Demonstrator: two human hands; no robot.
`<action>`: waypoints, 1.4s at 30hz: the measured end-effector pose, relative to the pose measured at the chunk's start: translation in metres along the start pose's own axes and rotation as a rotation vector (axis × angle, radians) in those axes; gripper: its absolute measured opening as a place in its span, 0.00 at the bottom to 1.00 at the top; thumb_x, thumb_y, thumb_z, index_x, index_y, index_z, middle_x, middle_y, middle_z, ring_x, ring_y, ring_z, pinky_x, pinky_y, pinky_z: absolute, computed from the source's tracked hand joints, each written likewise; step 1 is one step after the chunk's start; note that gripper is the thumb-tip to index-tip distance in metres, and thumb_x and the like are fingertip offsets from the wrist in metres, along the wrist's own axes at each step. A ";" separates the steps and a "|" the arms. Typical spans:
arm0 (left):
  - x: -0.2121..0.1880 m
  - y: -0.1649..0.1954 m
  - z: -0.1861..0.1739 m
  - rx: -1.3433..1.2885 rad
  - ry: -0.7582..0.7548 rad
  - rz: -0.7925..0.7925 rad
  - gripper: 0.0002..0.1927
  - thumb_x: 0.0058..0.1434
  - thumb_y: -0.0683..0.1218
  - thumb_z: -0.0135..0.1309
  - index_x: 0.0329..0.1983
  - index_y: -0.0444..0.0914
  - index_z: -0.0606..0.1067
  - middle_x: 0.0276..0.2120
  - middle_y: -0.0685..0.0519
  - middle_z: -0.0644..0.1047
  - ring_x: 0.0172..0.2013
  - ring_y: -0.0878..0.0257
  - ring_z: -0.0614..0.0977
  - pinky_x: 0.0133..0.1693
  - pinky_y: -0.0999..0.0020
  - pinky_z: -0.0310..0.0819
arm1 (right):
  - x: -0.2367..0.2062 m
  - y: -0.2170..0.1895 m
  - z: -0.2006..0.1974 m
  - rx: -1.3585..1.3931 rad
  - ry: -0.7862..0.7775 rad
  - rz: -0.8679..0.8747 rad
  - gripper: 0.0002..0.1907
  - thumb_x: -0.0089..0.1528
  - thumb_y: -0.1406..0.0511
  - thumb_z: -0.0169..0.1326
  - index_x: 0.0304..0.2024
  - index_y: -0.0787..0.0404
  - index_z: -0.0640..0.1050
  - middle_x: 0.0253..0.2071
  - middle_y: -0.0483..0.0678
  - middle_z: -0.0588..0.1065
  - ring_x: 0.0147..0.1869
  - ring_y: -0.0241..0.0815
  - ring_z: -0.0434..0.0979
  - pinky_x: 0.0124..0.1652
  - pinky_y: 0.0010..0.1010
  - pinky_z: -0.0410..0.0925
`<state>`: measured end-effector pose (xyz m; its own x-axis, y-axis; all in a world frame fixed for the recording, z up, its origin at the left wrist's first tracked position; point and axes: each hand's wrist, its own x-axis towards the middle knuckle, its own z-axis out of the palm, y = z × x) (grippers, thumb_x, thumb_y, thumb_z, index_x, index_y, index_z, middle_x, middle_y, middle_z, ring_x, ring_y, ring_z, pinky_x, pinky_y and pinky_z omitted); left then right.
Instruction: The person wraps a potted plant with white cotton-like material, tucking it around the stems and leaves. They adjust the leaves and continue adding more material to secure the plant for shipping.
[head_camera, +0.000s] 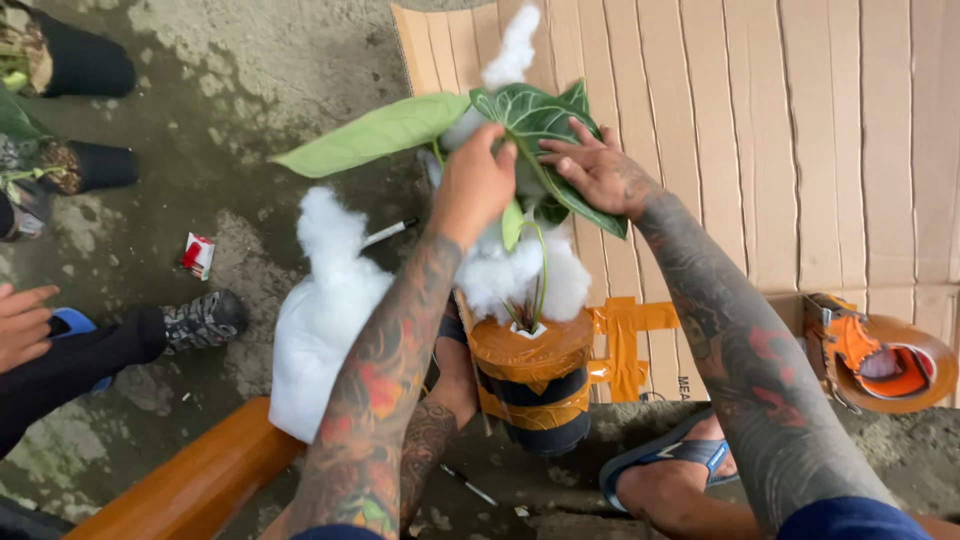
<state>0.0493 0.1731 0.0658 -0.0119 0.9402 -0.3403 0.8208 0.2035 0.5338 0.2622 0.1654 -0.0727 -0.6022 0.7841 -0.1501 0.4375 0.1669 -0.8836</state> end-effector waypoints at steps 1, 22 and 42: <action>-0.017 0.002 -0.003 -0.034 0.076 0.145 0.18 0.66 0.49 0.54 0.56 0.35 0.75 0.55 0.38 0.78 0.54 0.41 0.79 0.54 0.54 0.73 | 0.002 -0.001 0.001 0.008 -0.032 0.030 0.31 0.71 0.46 0.30 0.69 0.50 0.70 0.73 0.41 0.64 0.83 0.59 0.40 0.70 0.66 0.26; -0.083 0.012 0.050 0.356 0.131 0.323 0.46 0.52 0.56 0.59 0.70 0.28 0.61 0.66 0.30 0.65 0.66 0.37 0.63 0.62 0.33 0.50 | 0.022 -0.006 -0.002 0.855 -0.041 0.088 0.42 0.72 0.43 0.27 0.71 0.71 0.62 0.72 0.60 0.66 0.77 0.48 0.62 0.72 0.32 0.54; -0.060 -0.049 0.023 0.554 0.153 0.504 0.25 0.60 0.53 0.58 0.55 0.32 0.76 0.60 0.34 0.73 0.66 0.39 0.69 0.69 0.46 0.53 | 0.039 -0.051 0.066 0.195 0.241 0.183 0.32 0.71 0.46 0.34 0.70 0.52 0.69 0.78 0.60 0.52 0.82 0.63 0.38 0.70 0.68 0.35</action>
<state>0.0234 0.1000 0.0425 0.3938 0.9188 -0.0260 0.9141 -0.3885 0.1165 0.1724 0.1480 -0.0628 -0.3405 0.9128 -0.2254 0.3743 -0.0883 -0.9231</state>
